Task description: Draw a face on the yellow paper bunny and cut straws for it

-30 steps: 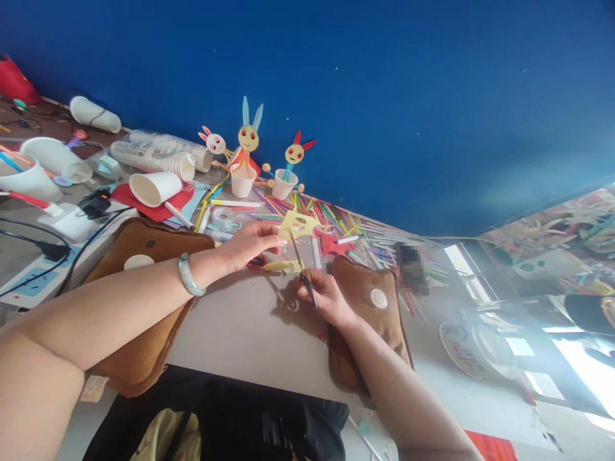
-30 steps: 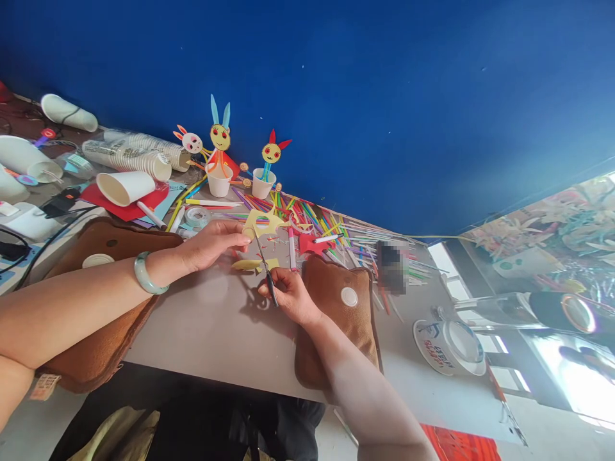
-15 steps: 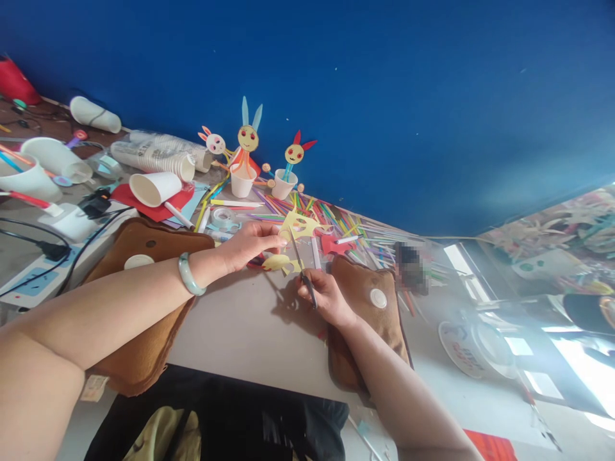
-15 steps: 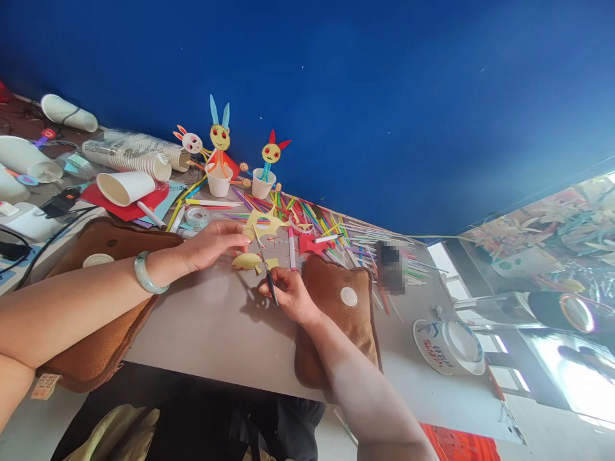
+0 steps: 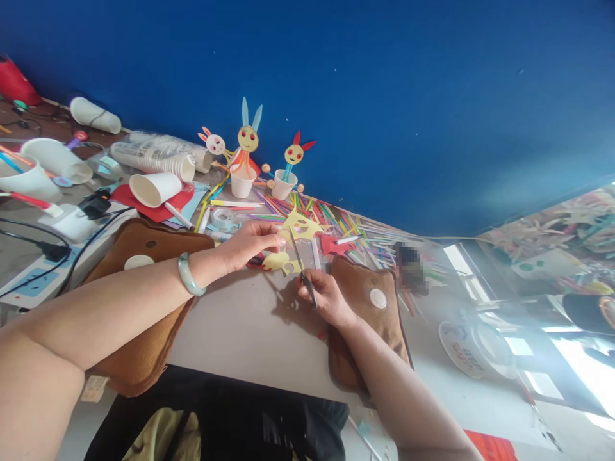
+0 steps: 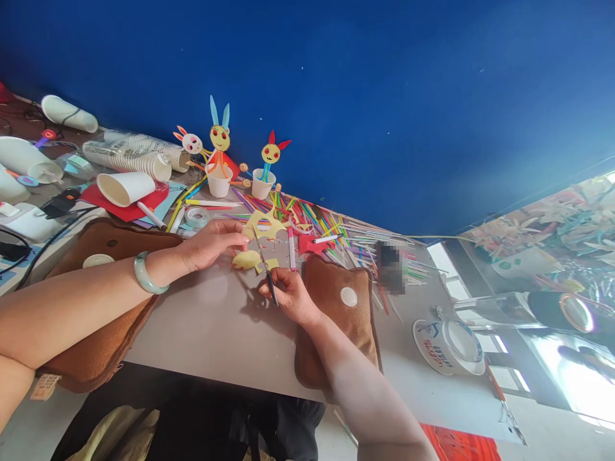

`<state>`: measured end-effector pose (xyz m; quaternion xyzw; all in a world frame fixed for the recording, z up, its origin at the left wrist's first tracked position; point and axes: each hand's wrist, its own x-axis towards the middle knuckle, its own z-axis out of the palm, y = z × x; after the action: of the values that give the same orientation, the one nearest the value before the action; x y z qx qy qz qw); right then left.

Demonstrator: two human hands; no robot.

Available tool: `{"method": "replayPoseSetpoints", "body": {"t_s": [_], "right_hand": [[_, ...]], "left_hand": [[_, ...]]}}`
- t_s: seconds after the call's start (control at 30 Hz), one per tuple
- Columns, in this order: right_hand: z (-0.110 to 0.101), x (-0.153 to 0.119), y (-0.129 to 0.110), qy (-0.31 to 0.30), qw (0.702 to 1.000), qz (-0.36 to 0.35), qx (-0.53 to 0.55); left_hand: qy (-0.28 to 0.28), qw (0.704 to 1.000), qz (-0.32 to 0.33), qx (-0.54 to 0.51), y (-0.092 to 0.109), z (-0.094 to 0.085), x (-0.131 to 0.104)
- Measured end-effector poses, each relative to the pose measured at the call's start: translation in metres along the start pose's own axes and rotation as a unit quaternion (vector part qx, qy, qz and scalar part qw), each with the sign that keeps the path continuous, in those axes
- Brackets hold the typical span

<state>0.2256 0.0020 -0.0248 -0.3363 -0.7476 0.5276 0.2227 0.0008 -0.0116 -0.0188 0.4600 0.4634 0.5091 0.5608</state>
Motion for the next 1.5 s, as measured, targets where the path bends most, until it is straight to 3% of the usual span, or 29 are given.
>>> {"method": "replayPoseSetpoints", "body": {"t_s": [0.33,0.53,1.5], "right_hand": [[-0.0005,0.0002,0.0008,0.0,1.0,-0.004,0.006],[-0.0002,0.0006,-0.0012,-0.003,1.0,-0.003,-0.002],[0.0001,-0.0002,0.0001,0.0,1.0,-0.006,-0.01]], "left_hand": [[0.012,1.0,0.003,-0.014,0.0073,0.0007,-0.0039],[0.006,1.0,0.029,-0.01,0.0034,-0.0002,-0.0011],[0.005,1.0,0.016,-0.003,0.0012,0.0001,0.0]]}}
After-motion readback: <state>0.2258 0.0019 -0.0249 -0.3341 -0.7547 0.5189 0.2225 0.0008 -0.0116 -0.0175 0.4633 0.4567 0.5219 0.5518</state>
